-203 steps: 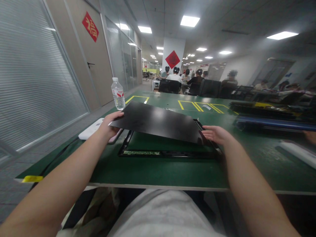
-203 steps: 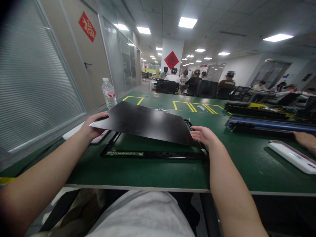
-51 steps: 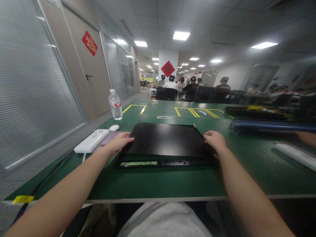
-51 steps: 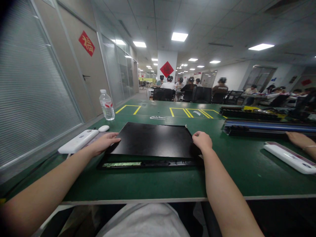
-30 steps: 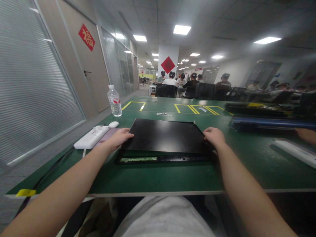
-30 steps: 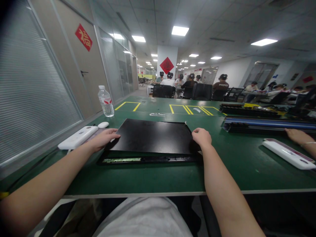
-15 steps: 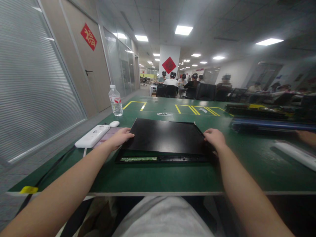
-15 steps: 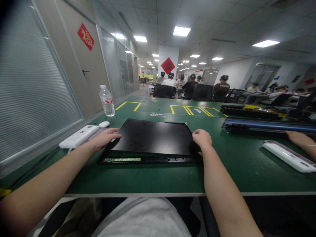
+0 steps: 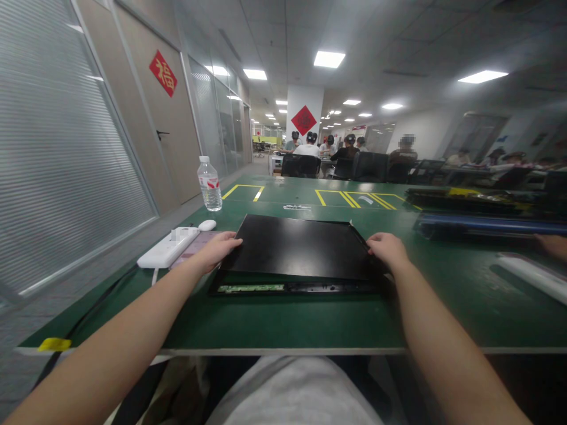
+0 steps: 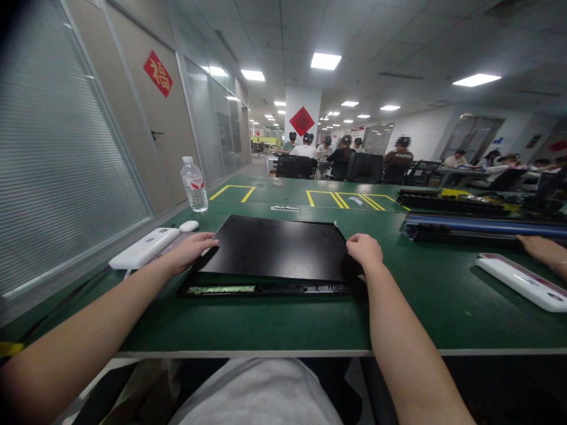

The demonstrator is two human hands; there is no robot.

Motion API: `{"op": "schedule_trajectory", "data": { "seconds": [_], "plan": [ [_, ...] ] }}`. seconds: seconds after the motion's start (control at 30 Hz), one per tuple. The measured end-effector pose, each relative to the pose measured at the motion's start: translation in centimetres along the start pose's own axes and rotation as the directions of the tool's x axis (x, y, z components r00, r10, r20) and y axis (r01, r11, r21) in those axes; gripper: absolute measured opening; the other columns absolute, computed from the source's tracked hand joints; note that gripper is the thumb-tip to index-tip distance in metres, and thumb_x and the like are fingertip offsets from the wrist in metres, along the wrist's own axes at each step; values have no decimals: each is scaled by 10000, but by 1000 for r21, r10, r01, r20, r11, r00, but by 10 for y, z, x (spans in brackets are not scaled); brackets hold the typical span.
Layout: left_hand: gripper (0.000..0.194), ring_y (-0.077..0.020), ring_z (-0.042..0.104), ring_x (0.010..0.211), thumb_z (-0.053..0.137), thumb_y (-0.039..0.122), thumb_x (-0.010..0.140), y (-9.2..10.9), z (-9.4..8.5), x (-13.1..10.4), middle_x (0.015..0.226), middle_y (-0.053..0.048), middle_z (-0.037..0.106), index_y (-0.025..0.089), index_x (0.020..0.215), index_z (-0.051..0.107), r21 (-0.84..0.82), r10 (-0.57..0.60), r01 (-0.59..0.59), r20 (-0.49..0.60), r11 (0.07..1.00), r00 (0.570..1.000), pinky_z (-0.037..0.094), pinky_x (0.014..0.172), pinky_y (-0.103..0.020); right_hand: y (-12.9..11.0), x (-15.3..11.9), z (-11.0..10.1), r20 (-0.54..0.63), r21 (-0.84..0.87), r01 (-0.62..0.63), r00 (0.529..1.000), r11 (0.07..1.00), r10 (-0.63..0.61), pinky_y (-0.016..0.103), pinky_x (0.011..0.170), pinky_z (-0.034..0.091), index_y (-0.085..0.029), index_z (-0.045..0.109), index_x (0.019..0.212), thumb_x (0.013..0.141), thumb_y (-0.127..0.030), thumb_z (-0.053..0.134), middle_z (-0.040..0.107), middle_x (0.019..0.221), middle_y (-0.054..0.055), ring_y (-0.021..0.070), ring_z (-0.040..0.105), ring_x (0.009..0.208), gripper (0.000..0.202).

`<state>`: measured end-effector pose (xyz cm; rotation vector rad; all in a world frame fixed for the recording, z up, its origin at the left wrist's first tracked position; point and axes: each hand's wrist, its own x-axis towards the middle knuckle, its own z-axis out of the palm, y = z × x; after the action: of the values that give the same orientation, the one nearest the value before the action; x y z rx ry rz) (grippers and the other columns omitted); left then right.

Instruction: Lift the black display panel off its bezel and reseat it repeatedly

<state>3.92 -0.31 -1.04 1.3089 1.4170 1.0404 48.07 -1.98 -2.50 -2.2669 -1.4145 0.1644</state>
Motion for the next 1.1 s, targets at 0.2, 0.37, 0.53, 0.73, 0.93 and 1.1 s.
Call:
{"op": "schedule_trajectory", "data": {
  "seconds": [0.2,0.37,0.53,0.73,0.93,1.1],
  "plan": [
    [202,-277,746,880,706,187,686,-2,0,3,793,-53,787,201,882,755,-72,-25,24,-12,997,1000,598,775,-357,2,2,1,2,1,-3,1000,1000,3,275,651,457,-234,775,897,747,-292,576,737,747,55,211,665,745,256],
    [328,-238,760,728,654,83,715,1,1,0,782,-60,793,173,1014,754,-206,-113,115,23,972,993,605,617,-301,4,6,3,-5,5,5,1000,1000,-5,277,655,456,-233,777,901,751,-292,590,739,755,55,213,671,755,247],
    [362,-225,756,676,629,54,727,1,1,1,785,-69,794,161,1054,744,-249,-125,125,16,960,992,595,563,-279,5,7,3,-7,46,0,1000,999,1,271,652,458,-228,778,905,747,-286,610,738,724,55,213,677,752,237],
    [347,-201,734,631,691,89,688,-2,1,4,773,-52,791,165,1023,743,-263,-55,50,-11,963,998,601,603,-287,7,9,3,13,44,-16,1000,999,16,271,630,448,-238,777,914,739,-289,597,740,733,45,204,668,729,257],
    [320,-222,745,775,754,156,651,-6,-3,7,860,-70,792,161,971,743,-223,-2,-10,-56,975,998,593,703,-309,8,9,3,3,63,-20,1000,998,20,269,625,444,-236,775,920,739,-298,588,742,736,45,202,664,732,268],
    [390,-273,739,785,821,271,525,-14,-7,13,908,-90,793,166,894,754,-88,14,-15,-7,996,1000,583,663,-354,9,9,4,-10,62,1,1000,998,-1,269,641,453,-223,776,910,739,-298,585,735,712,51,202,661,725,267]
  ]
}}
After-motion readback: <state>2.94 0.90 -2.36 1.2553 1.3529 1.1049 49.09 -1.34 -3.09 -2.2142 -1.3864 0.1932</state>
